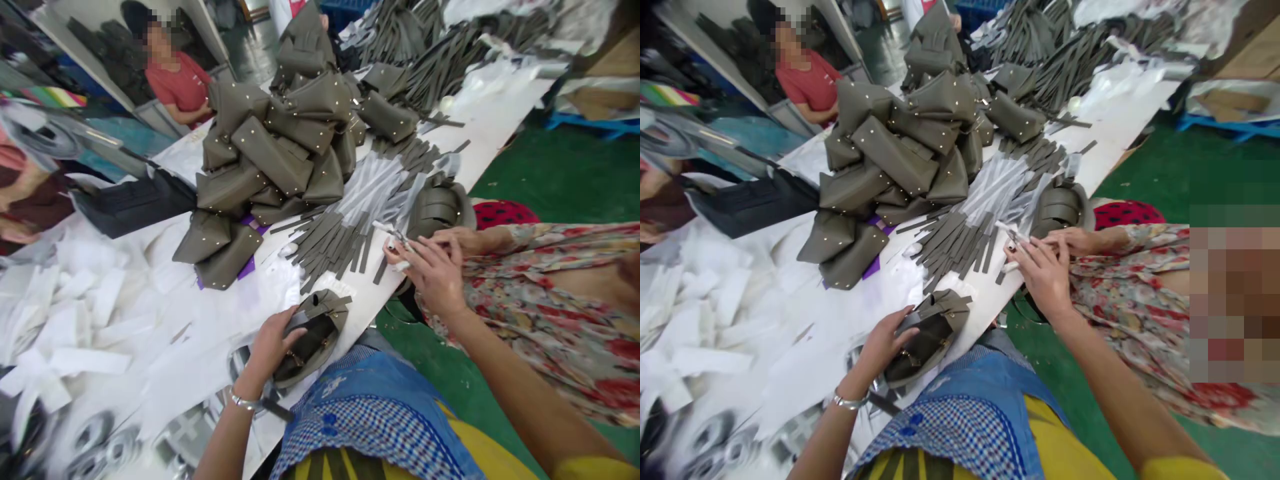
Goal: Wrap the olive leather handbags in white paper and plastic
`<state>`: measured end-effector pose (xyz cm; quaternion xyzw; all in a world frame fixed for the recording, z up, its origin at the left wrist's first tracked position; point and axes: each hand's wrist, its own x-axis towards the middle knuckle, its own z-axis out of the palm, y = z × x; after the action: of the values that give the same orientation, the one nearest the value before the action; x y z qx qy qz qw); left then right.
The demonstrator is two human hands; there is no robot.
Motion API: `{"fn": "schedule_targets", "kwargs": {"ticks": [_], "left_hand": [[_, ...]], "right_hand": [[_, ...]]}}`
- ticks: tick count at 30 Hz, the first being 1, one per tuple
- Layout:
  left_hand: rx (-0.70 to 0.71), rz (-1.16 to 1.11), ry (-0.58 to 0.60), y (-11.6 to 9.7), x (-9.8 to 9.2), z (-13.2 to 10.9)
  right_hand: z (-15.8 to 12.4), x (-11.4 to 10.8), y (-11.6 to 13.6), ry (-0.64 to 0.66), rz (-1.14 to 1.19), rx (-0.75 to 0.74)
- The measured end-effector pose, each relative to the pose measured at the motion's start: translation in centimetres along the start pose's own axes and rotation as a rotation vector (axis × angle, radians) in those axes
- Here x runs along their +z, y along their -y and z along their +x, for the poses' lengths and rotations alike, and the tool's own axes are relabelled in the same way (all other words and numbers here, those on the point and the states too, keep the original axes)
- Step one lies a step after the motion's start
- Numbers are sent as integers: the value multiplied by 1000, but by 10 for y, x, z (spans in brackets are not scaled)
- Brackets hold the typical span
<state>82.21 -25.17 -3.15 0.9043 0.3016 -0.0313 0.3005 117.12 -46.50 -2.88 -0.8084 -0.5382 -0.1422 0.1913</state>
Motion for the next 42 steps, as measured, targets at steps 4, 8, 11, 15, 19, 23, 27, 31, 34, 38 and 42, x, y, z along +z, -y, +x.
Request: {"fn": "schedule_targets", "kwargs": {"ticks": [4,8,11,15,19,23,27,31,34,38,42], "left_hand": [[-27,-3,45,3,-9,-1],[-14,-16,77,1,-15,4],[9,-15,88,-6,-14,12],[18,10,81,-16,-6,22],[10,49,90,-23,0,28],[-6,92,91,-31,3,32],[-71,211,50,-45,16,36],[-115,295,2,-62,35,39],[-141,305,-57,-72,45,40],[-162,299,-25,-79,49,39],[-197,259,-17,-81,48,38]], "right_hand": [[-10,30,46,182,228,-65],[-19,90,75,392,260,111],[-23,124,77,427,261,177],[-29,145,75,457,307,220],[-38,144,81,455,422,191],[-46,126,100,378,557,185],[-45,115,116,386,800,117],[-34,114,111,525,945,206],[-24,116,104,669,1072,183],[-13,118,102,751,1151,127],[-7,123,101,791,1147,115]]}}
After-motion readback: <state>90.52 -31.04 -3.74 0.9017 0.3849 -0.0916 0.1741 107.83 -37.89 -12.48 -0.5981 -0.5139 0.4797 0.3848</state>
